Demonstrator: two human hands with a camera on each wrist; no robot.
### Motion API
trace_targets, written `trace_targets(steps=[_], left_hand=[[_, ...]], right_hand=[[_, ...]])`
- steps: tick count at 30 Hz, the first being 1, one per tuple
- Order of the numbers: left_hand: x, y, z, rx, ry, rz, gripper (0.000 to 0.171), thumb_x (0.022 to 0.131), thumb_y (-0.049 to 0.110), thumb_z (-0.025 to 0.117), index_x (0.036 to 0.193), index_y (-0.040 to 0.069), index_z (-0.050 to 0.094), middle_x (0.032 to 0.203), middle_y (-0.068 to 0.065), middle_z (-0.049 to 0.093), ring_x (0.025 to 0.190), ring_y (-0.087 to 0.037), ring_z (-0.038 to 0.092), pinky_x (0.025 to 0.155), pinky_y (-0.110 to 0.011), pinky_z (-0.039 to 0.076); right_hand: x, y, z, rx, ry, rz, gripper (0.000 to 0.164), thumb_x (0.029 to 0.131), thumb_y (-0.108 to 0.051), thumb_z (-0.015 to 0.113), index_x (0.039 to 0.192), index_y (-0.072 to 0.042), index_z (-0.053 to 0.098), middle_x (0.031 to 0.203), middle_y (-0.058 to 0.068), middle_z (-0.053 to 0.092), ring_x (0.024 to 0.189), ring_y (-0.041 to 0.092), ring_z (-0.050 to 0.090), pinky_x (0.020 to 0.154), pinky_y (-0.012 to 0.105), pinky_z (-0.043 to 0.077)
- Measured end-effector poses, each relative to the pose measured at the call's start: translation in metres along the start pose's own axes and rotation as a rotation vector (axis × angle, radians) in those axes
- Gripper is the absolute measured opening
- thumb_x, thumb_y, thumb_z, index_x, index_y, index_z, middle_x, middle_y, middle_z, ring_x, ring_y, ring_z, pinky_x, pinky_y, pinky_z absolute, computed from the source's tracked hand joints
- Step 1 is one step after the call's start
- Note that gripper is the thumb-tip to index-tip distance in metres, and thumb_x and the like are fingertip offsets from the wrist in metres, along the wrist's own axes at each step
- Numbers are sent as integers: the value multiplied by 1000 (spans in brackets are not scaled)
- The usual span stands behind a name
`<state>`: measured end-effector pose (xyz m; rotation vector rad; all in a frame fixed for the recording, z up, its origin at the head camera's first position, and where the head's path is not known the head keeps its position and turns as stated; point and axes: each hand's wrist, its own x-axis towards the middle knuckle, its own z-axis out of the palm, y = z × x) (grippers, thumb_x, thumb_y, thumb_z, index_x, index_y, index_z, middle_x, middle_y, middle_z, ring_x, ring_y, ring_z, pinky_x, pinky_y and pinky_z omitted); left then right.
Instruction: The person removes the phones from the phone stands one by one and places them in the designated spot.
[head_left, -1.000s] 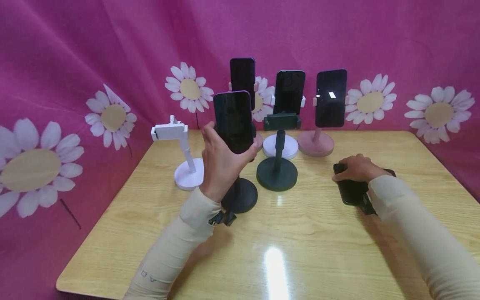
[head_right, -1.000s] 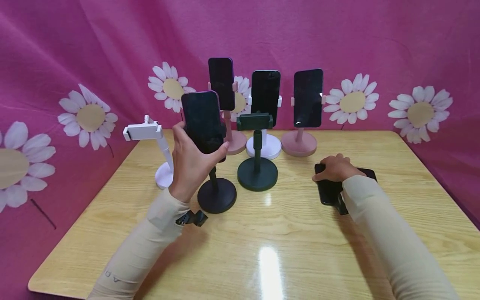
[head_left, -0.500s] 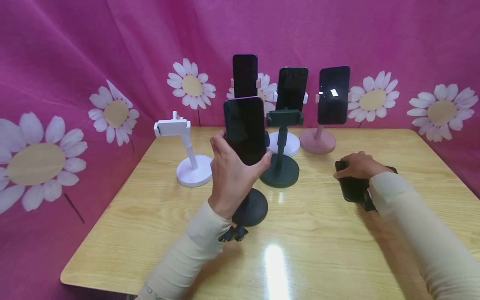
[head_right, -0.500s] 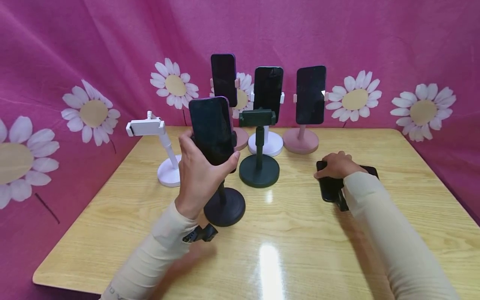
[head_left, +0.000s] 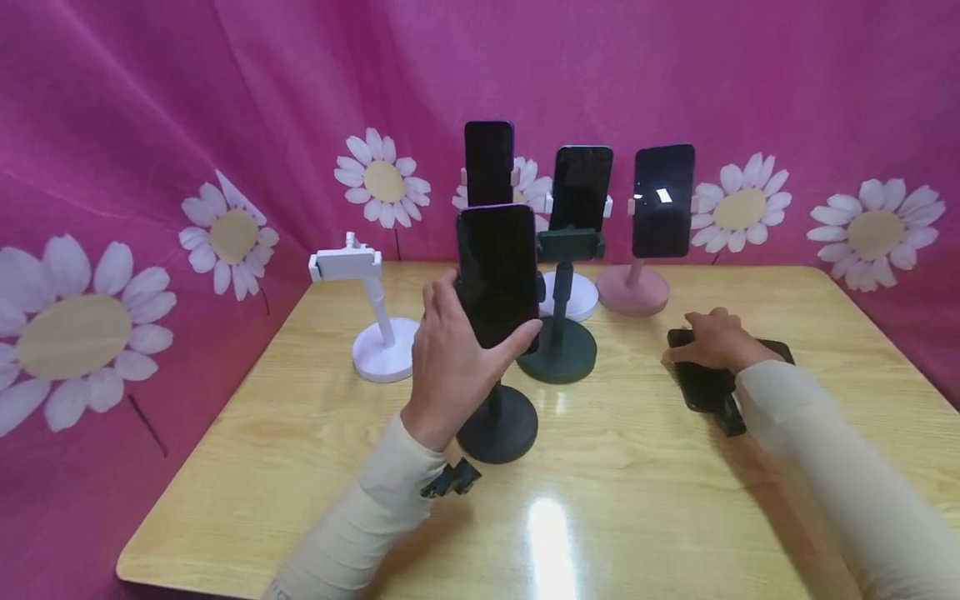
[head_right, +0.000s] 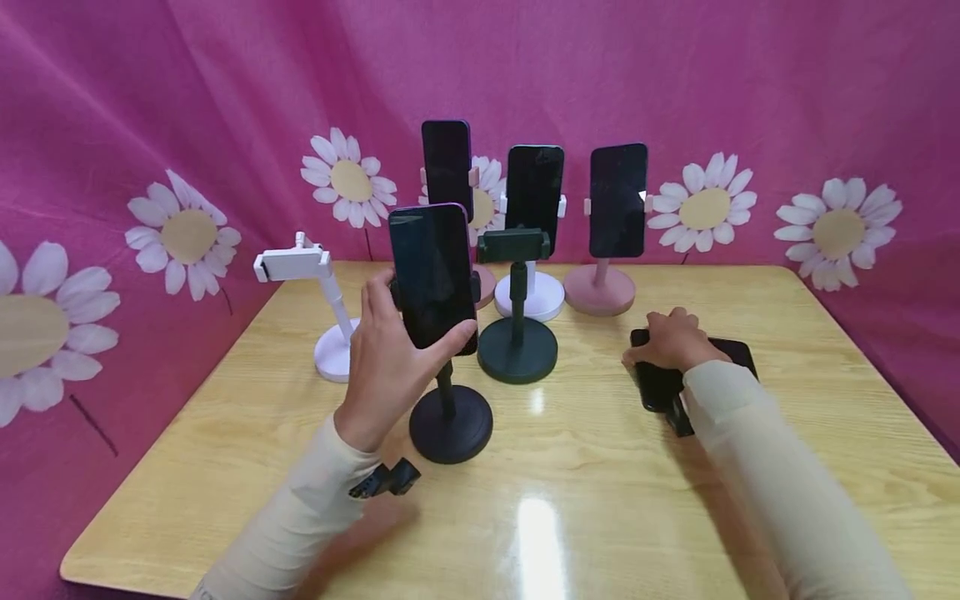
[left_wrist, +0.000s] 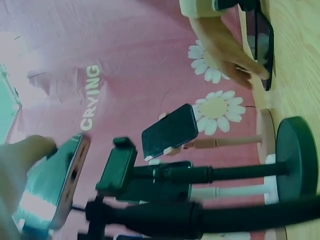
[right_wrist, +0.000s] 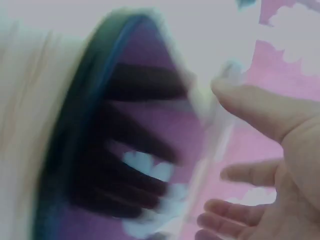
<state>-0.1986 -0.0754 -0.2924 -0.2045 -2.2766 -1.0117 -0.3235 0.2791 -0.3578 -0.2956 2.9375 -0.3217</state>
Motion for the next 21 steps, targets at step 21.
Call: trace_targets(steps=[21], left_hand=[[84, -40, -68, -330, -679, 120, 23, 84, 25, 75, 100, 10, 67, 87, -6, 65, 80, -23, 64, 75, -39, 54]], right_hand=[[-69, -226, -64, 889, 503, -672, 68, 87, -11, 70, 145, -16, 33, 111, 7, 65, 98, 18, 64, 89, 31, 51]])
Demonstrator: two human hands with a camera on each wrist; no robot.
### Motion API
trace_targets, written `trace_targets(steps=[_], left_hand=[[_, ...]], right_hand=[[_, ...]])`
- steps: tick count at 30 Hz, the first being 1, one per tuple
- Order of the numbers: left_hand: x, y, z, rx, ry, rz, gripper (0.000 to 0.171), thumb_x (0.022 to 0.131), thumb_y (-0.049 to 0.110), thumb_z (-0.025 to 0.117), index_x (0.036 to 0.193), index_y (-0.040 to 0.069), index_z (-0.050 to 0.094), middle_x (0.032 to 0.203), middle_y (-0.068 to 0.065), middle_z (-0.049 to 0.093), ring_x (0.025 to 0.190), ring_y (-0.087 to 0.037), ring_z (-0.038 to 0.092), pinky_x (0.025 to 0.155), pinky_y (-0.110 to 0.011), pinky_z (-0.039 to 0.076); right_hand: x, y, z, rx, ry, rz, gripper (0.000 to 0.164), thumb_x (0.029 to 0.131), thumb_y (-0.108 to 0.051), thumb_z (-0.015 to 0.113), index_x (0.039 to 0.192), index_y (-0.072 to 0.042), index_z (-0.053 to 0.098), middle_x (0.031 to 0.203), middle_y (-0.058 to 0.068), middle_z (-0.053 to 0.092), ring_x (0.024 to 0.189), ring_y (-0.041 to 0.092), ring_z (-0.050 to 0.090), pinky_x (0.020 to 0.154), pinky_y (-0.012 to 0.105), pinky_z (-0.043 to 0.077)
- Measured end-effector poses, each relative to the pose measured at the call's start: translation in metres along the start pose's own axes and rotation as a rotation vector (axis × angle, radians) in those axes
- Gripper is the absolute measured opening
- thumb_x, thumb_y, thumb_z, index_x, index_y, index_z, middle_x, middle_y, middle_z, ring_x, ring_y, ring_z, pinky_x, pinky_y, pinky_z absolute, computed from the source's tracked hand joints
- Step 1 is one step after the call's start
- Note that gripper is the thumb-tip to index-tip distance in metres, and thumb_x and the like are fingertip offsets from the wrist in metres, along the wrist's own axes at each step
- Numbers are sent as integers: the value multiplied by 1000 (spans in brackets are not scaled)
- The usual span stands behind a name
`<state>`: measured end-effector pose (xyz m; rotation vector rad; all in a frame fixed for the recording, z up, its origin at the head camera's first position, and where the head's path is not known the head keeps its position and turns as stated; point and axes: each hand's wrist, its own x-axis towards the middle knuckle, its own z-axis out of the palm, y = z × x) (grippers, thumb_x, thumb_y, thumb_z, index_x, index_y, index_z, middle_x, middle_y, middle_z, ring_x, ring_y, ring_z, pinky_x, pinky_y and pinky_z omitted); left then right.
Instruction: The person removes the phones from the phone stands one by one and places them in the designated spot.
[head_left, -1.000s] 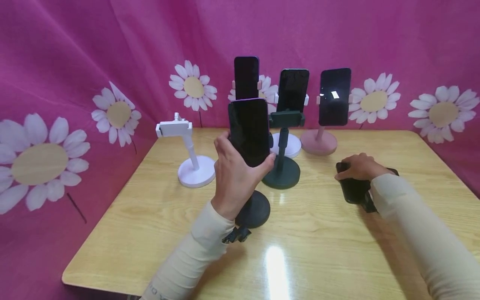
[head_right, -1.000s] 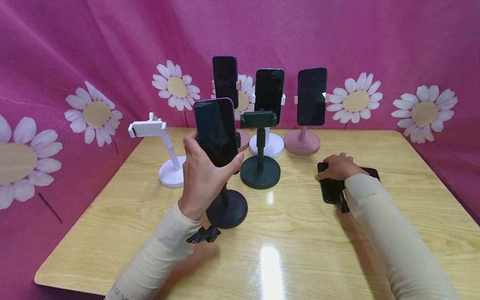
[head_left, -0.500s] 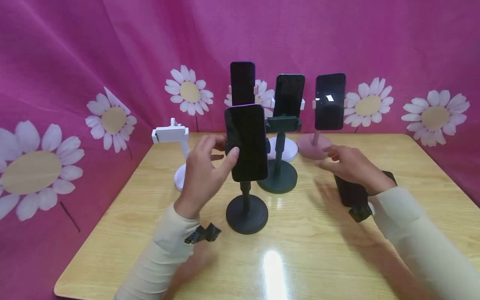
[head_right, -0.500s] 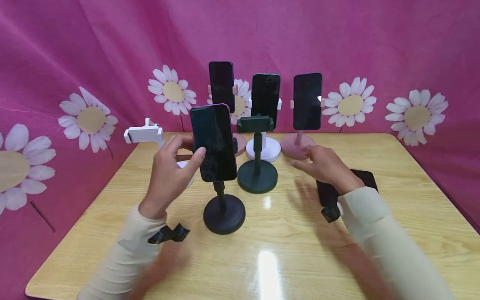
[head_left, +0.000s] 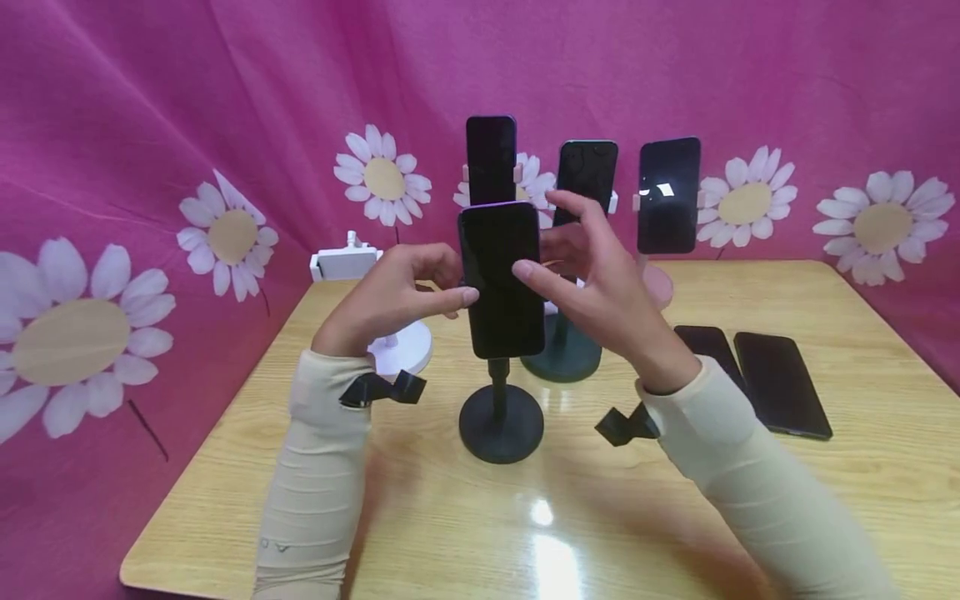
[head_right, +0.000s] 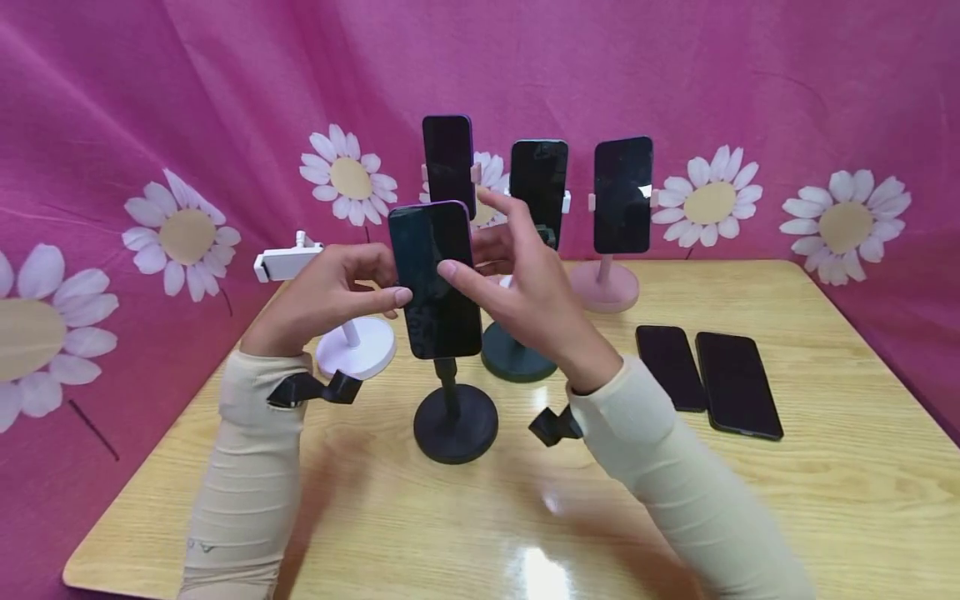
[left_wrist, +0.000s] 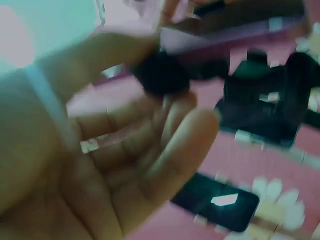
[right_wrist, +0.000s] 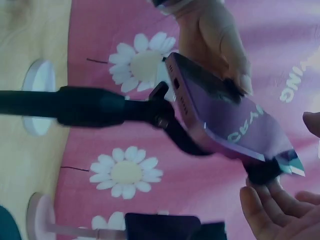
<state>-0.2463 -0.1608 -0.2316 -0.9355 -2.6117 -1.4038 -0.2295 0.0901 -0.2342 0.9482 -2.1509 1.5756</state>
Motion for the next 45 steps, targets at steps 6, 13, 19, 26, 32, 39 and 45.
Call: trace_targets(steps=[6, 13, 19, 26, 32, 39, 45], left_hand=[[6, -19, 2, -24, -57, 61, 17, 86, 23, 72, 94, 9, 65, 84, -6, 63, 80, -24, 61, 67, -40, 57], [3, -32, 8, -89, -18, 106, 25, 84, 18, 72, 108, 10, 70, 91, -4, 66, 80, -24, 61, 66, -41, 56], [5, -32, 11, -102, 14, 162, 20, 84, 11, 71, 104, 7, 69, 87, -4, 66, 76, -23, 60, 68, -37, 55], [8, -31, 13, -76, 15, 227, 12, 86, 9, 68, 98, 7, 69, 77, -2, 64, 68, -22, 58, 67, -35, 53], [11, -36, 16, -121, 14, 281, 10, 85, 7, 65, 93, 5, 69, 73, -4, 60, 65, -24, 54, 62, -34, 51], [11, -40, 17, -128, 7, 297, 3, 86, 11, 64, 85, 8, 66, 69, -3, 53, 62, -24, 51, 57, -32, 47], [12, -39, 14, -128, 13, 317, 4, 85, 10, 63, 81, 9, 65, 67, -3, 51, 60, -23, 49, 53, -32, 45]], right_hand=[[17, -7, 28, -162, 55, -139, 86, 81, -24, 78, 150, -26, 27, 124, 4, 56, 104, 11, 57, 87, 33, 52], [26, -11, 56, -497, 205, -97, 73, 78, -46, 77, 138, -19, 45, 114, 11, 45, 88, 18, 50, 67, 31, 51], [28, -10, 60, -592, 268, -88, 66, 77, -47, 77, 127, -15, 49, 113, 13, 45, 77, 19, 53, 62, 31, 52], [28, -9, 59, -549, 287, -134, 58, 80, -37, 75, 125, -10, 51, 109, 13, 45, 73, 17, 53, 62, 29, 53], [27, -8, 57, -533, 263, -157, 55, 81, -36, 73, 124, -9, 51, 110, 14, 45, 75, 18, 52, 61, 29, 52], [23, -7, 51, -538, 256, -175, 55, 79, -34, 73, 123, -7, 51, 112, 16, 46, 79, 20, 52, 60, 30, 50], [24, -8, 49, -520, 255, -198, 53, 79, -33, 71, 123, -9, 53, 110, 14, 45, 83, 18, 50, 60, 29, 47]])
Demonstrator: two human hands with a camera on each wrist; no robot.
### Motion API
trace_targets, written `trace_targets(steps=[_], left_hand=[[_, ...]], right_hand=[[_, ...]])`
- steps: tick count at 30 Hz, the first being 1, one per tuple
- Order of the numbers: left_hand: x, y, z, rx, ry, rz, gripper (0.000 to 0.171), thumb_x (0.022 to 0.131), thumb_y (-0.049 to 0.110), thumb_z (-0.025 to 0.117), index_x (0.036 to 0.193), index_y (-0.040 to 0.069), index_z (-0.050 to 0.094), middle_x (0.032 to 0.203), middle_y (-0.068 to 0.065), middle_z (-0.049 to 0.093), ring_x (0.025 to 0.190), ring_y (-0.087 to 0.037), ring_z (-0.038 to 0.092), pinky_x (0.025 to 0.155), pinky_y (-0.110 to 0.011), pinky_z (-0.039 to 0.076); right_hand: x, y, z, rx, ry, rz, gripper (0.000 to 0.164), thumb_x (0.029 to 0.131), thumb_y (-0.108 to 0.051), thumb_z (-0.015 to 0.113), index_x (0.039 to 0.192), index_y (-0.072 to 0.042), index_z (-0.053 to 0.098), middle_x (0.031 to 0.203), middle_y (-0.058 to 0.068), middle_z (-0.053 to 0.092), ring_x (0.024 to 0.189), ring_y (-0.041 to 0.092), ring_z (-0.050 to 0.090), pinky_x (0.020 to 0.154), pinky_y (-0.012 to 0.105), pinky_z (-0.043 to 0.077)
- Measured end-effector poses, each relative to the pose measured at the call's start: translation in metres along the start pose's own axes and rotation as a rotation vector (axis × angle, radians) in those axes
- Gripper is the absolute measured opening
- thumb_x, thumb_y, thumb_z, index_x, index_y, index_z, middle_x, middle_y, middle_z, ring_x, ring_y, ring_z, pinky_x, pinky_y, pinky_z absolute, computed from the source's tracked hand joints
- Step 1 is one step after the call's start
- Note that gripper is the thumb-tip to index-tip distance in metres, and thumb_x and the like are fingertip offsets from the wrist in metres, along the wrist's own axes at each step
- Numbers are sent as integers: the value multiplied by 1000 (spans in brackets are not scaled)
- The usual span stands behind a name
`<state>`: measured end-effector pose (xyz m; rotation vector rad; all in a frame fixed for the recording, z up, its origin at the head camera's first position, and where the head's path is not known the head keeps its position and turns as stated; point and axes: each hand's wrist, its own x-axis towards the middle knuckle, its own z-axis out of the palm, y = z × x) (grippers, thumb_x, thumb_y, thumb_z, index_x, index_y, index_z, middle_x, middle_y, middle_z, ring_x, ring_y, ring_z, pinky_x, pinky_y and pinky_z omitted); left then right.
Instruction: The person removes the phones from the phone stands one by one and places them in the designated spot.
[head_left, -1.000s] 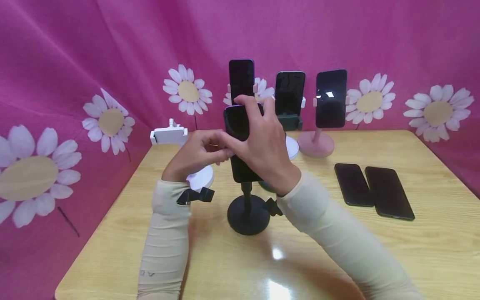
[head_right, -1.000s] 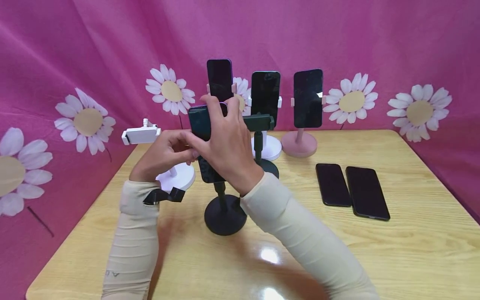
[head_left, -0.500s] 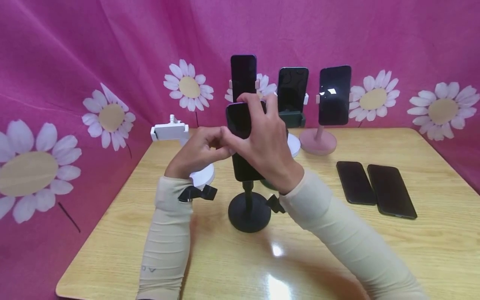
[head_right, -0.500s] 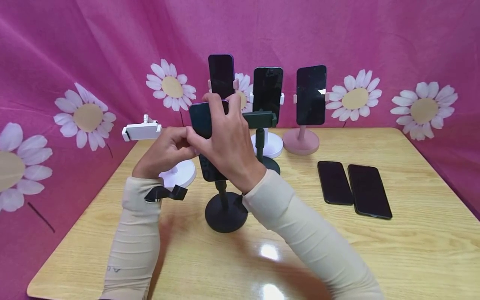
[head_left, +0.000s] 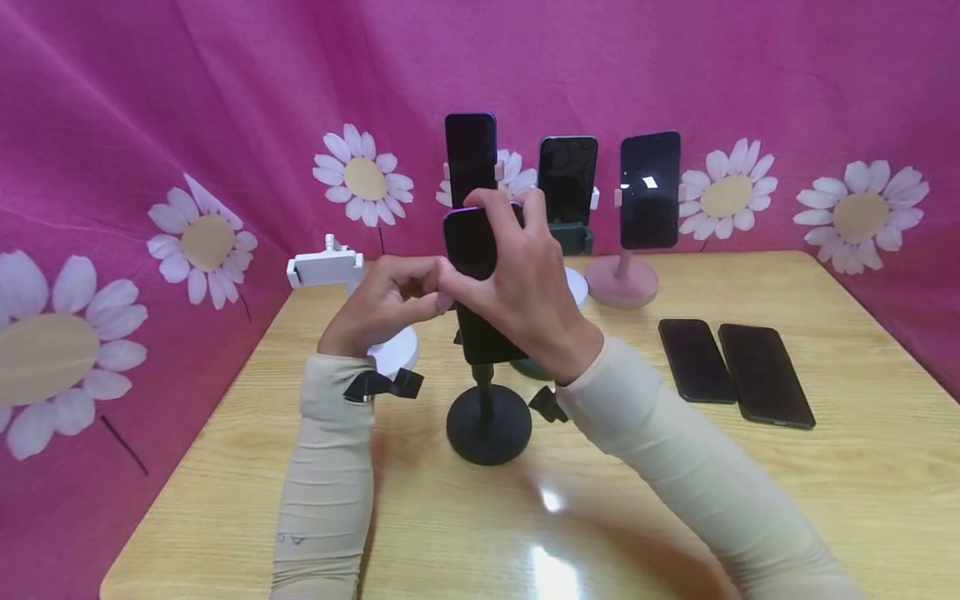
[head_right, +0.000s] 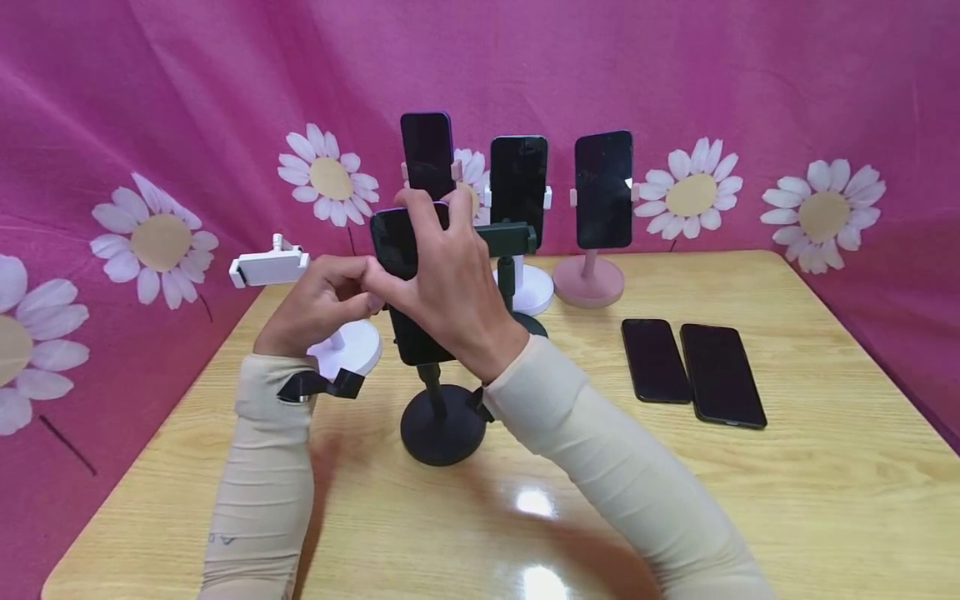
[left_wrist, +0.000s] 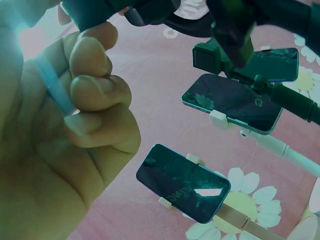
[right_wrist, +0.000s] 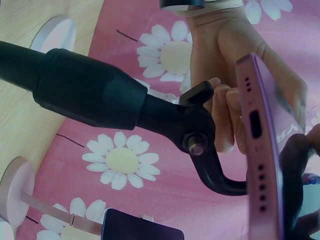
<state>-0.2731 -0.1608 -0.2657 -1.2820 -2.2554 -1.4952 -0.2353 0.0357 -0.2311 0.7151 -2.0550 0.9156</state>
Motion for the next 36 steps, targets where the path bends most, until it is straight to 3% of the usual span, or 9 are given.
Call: trace_targets(steps=[8, 15, 22, 28, 33, 36], left_hand=[[1, -1, 2, -7, -9, 19, 9, 86, 9, 63, 78, 9, 59, 68, -4, 49, 57, -22, 46, 52, -30, 42], [2, 5, 4, 75, 3, -6, 13, 87, 12, 64, 77, 9, 56, 67, -3, 47, 57, -21, 44, 51, -29, 39], [2, 12, 6, 146, -4, -28, 4, 88, 14, 65, 90, 10, 66, 68, 0, 53, 62, -19, 50, 57, -30, 45], [0, 12, 8, 176, 20, -56, 4, 86, 8, 66, 84, 5, 64, 67, -1, 52, 62, -20, 49, 58, -29, 44], [2, 10, 7, 161, 4, -29, 11, 85, 9, 66, 95, 4, 67, 73, -1, 58, 66, -19, 53, 62, -30, 48], [3, 10, 5, 149, -12, -24, 7, 87, 13, 66, 88, 7, 62, 70, -1, 53, 63, -19, 51, 58, -31, 46]], right_hand=[[-2, 3, -7, 110, -11, -45, 52, 76, -31, 75, 120, -10, 57, 105, 10, 49, 91, 15, 48, 62, 28, 48], [-1, 6, -15, 214, -52, -72, 48, 74, -26, 76, 116, -10, 60, 99, 5, 54, 89, 13, 47, 62, 30, 47], [3, 1, -12, 230, -91, -54, 46, 76, -29, 73, 115, -10, 58, 96, 5, 53, 86, 16, 48, 62, 31, 46], [1, -7, -10, 179, -102, -73, 46, 75, -33, 72, 112, -11, 56, 99, 7, 51, 89, 18, 47, 62, 30, 46], [-3, -13, -20, 191, -99, -98, 48, 75, -31, 74, 113, -9, 55, 101, 8, 51, 89, 17, 49, 62, 30, 49], [-7, -10, -31, 194, -77, -98, 46, 75, -28, 75, 112, -7, 56, 99, 8, 51, 87, 16, 49, 60, 30, 50]])
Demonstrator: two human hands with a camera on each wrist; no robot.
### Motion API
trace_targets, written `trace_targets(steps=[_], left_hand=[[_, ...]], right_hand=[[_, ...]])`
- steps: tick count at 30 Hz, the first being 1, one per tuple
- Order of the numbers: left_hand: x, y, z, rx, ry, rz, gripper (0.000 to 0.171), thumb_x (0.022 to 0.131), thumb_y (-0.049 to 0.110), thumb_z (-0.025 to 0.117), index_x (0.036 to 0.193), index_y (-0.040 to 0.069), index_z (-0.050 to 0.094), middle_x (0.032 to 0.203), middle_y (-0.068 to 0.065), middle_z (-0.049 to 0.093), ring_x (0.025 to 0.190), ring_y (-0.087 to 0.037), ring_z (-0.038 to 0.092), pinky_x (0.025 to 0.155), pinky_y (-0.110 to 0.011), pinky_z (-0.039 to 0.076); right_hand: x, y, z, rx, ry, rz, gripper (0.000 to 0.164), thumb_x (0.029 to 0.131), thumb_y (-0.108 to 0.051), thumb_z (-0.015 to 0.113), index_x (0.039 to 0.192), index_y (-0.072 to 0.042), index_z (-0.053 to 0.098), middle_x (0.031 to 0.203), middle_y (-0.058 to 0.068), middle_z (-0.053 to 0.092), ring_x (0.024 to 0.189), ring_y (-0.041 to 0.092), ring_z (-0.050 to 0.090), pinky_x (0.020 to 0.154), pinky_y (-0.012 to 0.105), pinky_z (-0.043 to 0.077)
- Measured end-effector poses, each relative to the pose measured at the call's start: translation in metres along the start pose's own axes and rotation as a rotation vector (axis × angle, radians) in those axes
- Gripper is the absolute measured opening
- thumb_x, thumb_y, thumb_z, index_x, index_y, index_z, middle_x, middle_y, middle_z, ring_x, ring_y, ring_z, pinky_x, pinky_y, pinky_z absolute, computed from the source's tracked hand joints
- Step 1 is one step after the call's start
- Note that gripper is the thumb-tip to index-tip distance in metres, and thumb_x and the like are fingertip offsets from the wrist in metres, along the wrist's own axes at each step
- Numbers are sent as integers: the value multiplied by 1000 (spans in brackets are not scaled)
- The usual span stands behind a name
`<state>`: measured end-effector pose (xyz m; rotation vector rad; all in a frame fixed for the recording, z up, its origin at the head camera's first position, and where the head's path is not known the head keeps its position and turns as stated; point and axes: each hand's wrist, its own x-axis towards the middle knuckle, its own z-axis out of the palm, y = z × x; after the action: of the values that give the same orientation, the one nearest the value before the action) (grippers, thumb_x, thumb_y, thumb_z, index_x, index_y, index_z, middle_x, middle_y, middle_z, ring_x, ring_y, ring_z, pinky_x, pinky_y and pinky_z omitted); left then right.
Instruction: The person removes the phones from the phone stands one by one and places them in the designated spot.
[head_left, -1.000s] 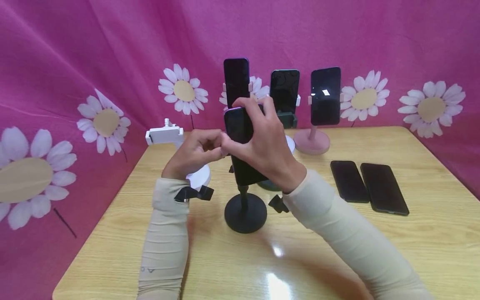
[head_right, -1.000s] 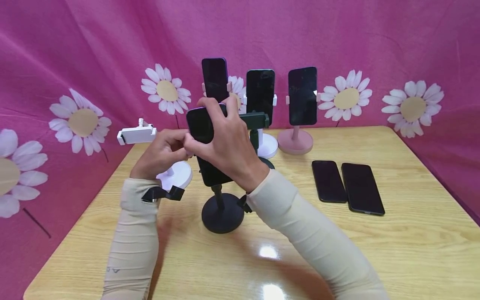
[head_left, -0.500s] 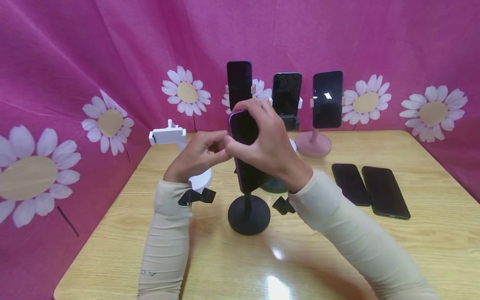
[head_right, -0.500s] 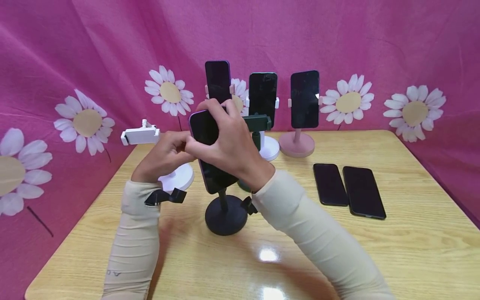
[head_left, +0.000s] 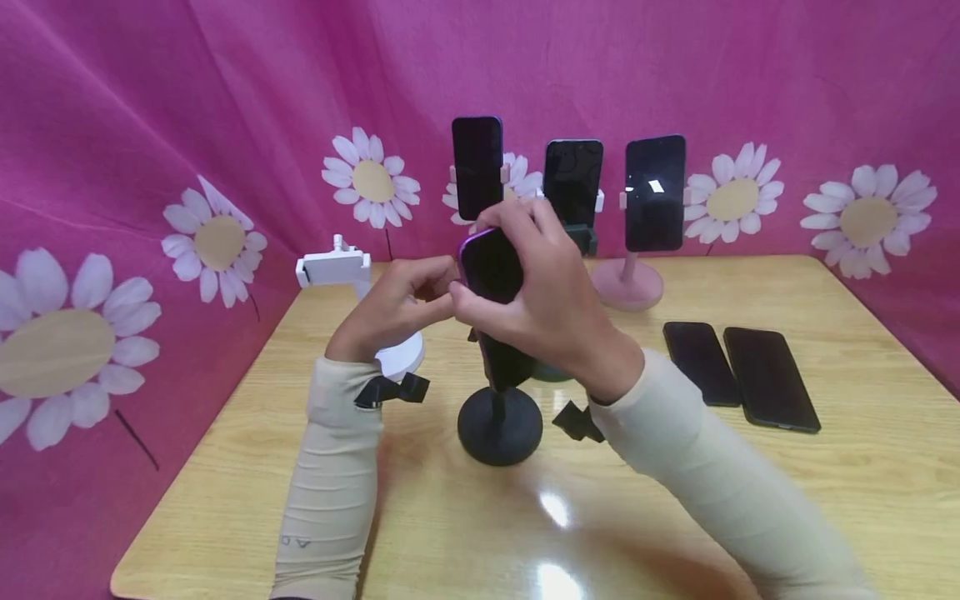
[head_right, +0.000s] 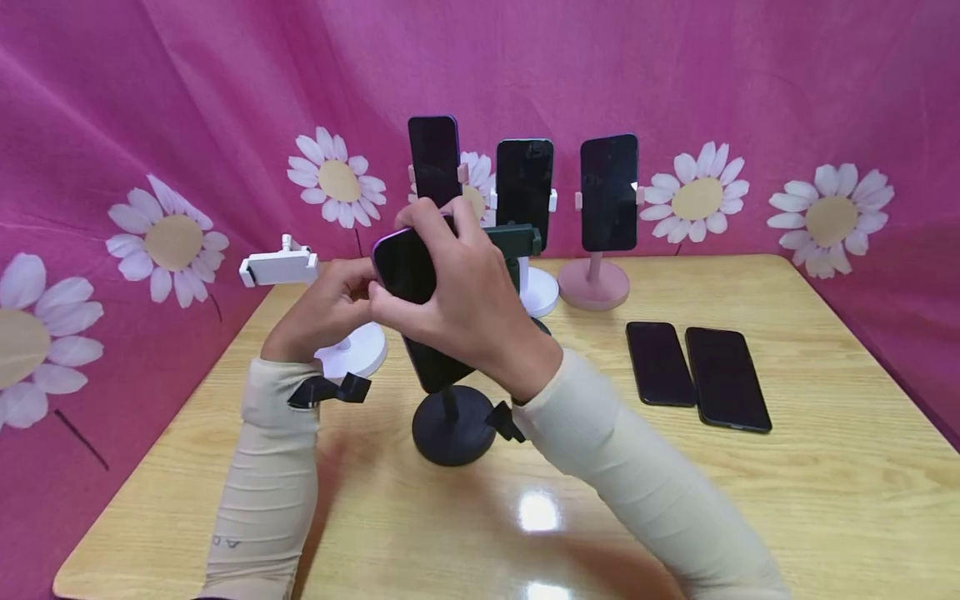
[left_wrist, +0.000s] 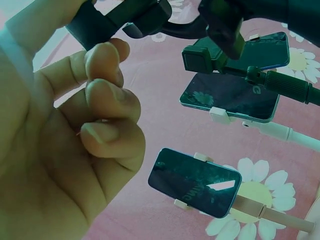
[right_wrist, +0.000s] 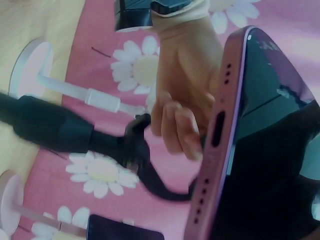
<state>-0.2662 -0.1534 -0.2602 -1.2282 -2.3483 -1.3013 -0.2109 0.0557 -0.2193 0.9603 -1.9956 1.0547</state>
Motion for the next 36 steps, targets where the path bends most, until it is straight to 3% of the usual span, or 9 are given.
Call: trace_targets(steps=[3, 7, 18, 22, 27, 31, 36], left_hand=[[1, 0, 0, 6, -3, -8, 20, 88, 17, 66, 76, 11, 52, 65, -3, 44, 58, -20, 44, 53, -31, 40], [1, 1, 1, -2, -6, -25, 25, 89, 20, 66, 74, 12, 48, 64, -3, 42, 57, -21, 42, 52, -31, 37], [1, 2, 2, -10, -13, -57, 24, 88, 22, 65, 74, 12, 48, 65, -6, 44, 58, -23, 44, 52, -31, 39], [1, 3, 2, -19, -8, -68, 24, 88, 22, 65, 74, 11, 48, 65, -6, 43, 58, -24, 44, 53, -31, 39], [1, 3, 2, -22, -4, -75, 25, 88, 21, 65, 74, 11, 47, 65, -6, 43, 58, -24, 42, 52, -31, 37], [1, 3, 2, -23, -5, -71, 25, 88, 21, 66, 74, 11, 48, 65, -6, 44, 58, -24, 43, 52, -31, 38], [2, 3, 0, -24, -11, -74, 25, 87, 21, 66, 74, 10, 48, 65, -6, 44, 59, -24, 44, 52, -31, 39]], right_hand=[[-8, 7, -14, -27, 37, 6, 43, 74, -24, 74, 109, -5, 57, 94, 9, 51, 84, 17, 48, 59, 30, 47], [-22, 23, -32, -91, 73, 74, 42, 74, -21, 75, 107, -3, 56, 93, 10, 52, 84, 19, 47, 59, 33, 45], [-54, 68, -74, -319, 60, 503, 48, 79, -32, 72, 113, -5, 52, 100, 15, 49, 90, 29, 46, 64, 43, 43], [-61, 92, -82, -377, -18, 640, 51, 81, -35, 69, 116, -4, 49, 103, 17, 50, 92, 32, 46, 67, 48, 48], [-76, 127, -76, -368, -179, 775, 62, 82, -43, 68, 123, -3, 45, 106, 19, 53, 90, 35, 53, 72, 53, 55], [-86, 152, -70, -340, -290, 844, 67, 84, -44, 68, 129, -2, 42, 109, 22, 57, 87, 38, 59, 72, 55, 55], [-92, 174, -64, -311, -377, 915, 75, 86, -46, 66, 138, -1, 35, 114, 26, 56, 92, 40, 57, 79, 58, 52]])
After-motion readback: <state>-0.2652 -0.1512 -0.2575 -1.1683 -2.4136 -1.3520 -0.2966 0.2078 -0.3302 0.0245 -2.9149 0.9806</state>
